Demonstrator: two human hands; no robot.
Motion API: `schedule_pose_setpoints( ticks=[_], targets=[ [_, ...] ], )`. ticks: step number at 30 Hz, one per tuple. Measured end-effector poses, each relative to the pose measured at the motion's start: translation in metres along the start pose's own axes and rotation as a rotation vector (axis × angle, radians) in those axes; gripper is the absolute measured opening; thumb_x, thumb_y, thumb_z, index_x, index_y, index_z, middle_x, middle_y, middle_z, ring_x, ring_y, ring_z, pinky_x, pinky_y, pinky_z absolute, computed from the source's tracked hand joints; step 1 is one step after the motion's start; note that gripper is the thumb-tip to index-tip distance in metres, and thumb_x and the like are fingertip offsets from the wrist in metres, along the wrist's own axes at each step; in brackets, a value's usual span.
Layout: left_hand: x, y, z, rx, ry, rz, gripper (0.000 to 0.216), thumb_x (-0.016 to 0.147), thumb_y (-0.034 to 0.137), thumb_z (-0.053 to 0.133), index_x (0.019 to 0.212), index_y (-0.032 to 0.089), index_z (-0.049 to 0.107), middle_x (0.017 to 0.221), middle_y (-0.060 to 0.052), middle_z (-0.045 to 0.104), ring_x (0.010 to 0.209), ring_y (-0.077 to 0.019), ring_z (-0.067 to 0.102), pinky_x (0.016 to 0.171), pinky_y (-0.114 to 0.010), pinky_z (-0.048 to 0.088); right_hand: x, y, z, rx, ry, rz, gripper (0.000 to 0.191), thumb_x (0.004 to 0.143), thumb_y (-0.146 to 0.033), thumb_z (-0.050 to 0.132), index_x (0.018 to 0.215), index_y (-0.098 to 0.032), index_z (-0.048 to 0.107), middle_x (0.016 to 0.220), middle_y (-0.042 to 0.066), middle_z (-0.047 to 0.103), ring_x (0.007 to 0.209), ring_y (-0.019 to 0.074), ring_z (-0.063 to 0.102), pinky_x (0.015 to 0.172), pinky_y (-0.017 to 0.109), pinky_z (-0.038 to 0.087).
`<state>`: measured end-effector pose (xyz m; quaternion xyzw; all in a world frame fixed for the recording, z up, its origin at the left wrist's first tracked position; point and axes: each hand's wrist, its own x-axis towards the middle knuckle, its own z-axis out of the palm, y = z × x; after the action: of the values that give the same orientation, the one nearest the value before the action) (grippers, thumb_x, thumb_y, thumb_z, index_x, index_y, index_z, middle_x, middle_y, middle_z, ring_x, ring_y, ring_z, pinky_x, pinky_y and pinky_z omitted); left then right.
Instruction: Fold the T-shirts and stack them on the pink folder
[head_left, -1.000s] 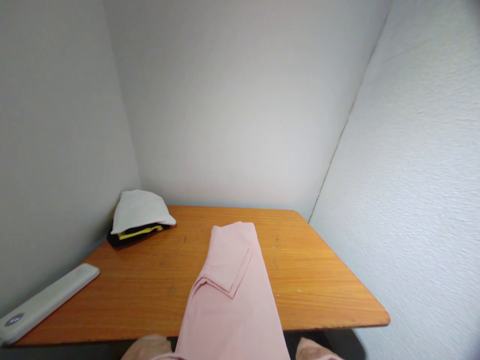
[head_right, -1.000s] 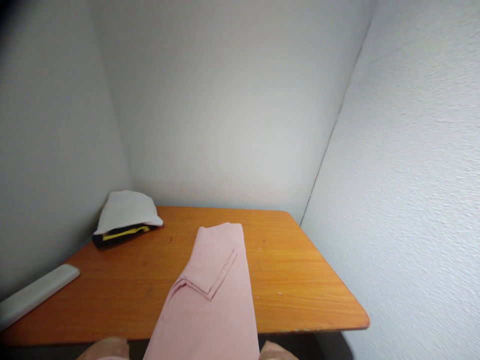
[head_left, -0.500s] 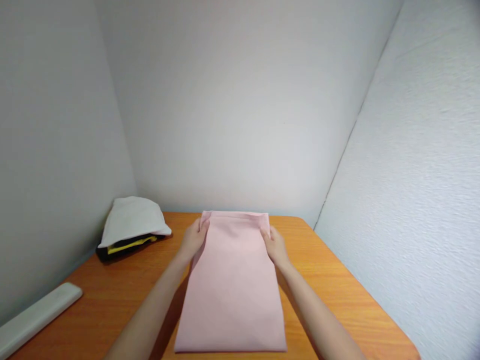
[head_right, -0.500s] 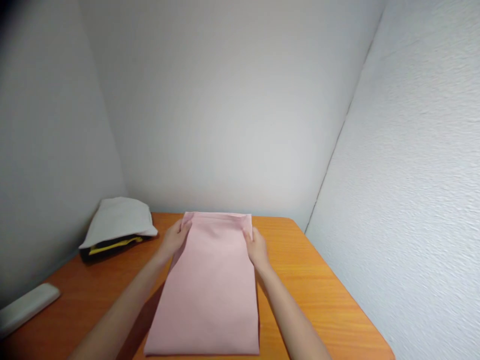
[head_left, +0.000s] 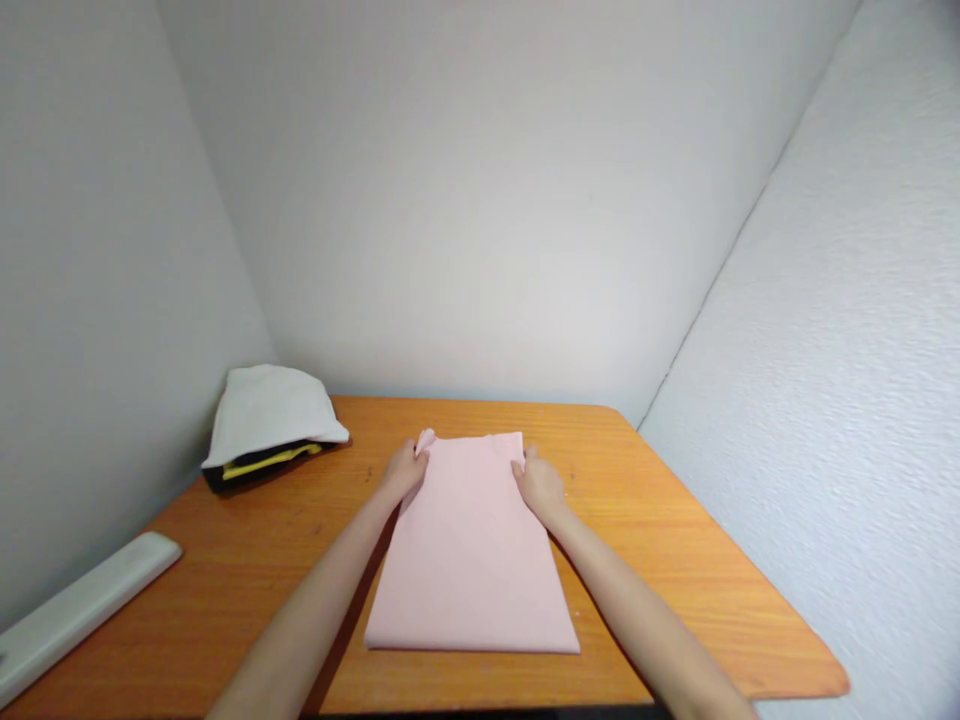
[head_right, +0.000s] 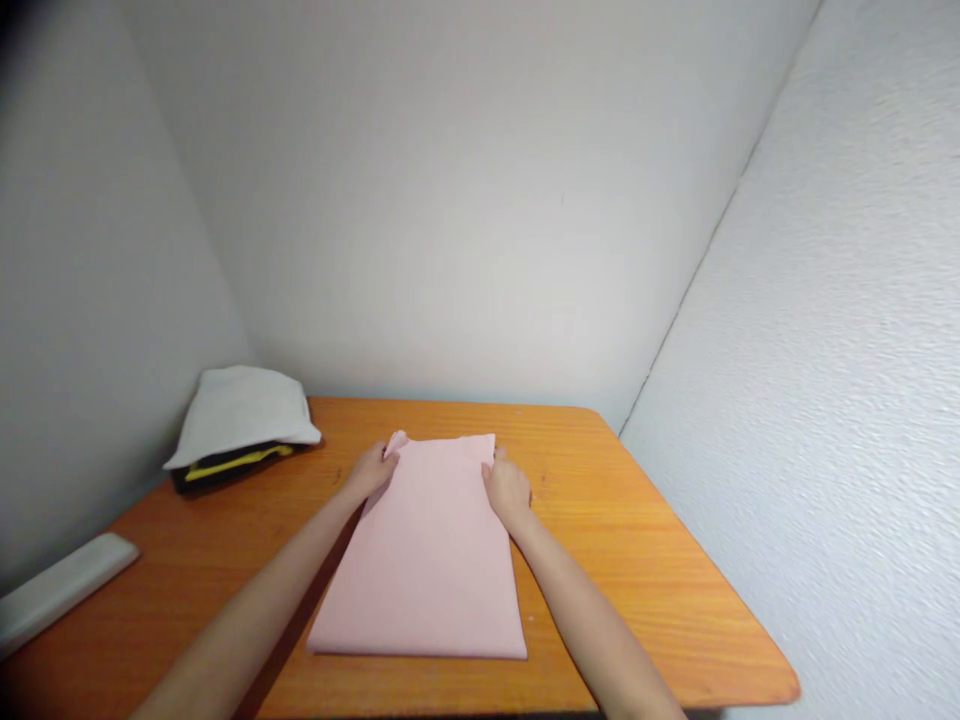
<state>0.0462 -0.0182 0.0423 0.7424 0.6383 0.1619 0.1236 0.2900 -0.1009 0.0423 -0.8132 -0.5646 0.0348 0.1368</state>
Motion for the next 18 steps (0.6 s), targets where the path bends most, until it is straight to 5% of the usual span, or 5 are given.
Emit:
schedule_pose_setpoints(
  ticks=[4,10,18],
  targets=[
    [-0.036,0.002,-0.016,0.058,0.076,0.081,0.052,0.095,0.031,0.040,0.140,0.006,0.036,0.139,-0.023,0.049,0.130,-0.0304,0.046,0.105,-0.042,0.036,-0.021,-0.002,-0.010,-0.055,0.079,-0.083,0.058,0.098,-0.042,0.044,0.140,-0.002,0.039,0.127,0.026,0.057,0.122,0.0359,0.052,0.100,0.046,0.037],
    [-0.130,0.014,-0.005,0.200,0.027,0.561,0.053,0.098,0.043,0.034,0.144,0.018,0.041,0.156,-0.011,0.031,0.147,-0.0268,0.019,0.119,-0.049,0.014,-0.106,-0.017,0.002,-0.056,0.050,-0.434,0.072,0.099,-0.053,0.031,0.151,-0.003,0.026,0.158,0.018,0.016,0.147,0.0306,0.006,0.118,0.048,0.011],
    [-0.155,0.005,0.031,0.225,-0.022,0.519,0.056,0.098,0.048,0.029,0.149,0.026,0.034,0.158,-0.006,0.024,0.147,-0.0285,0.019,0.117,-0.059,0.017,-0.140,-0.007,0.030,-0.031,0.003,-0.382,0.072,0.097,-0.061,0.029,0.153,-0.015,0.026,0.159,0.010,0.010,0.146,0.0327,0.002,0.117,0.055,0.014]
  ],
)
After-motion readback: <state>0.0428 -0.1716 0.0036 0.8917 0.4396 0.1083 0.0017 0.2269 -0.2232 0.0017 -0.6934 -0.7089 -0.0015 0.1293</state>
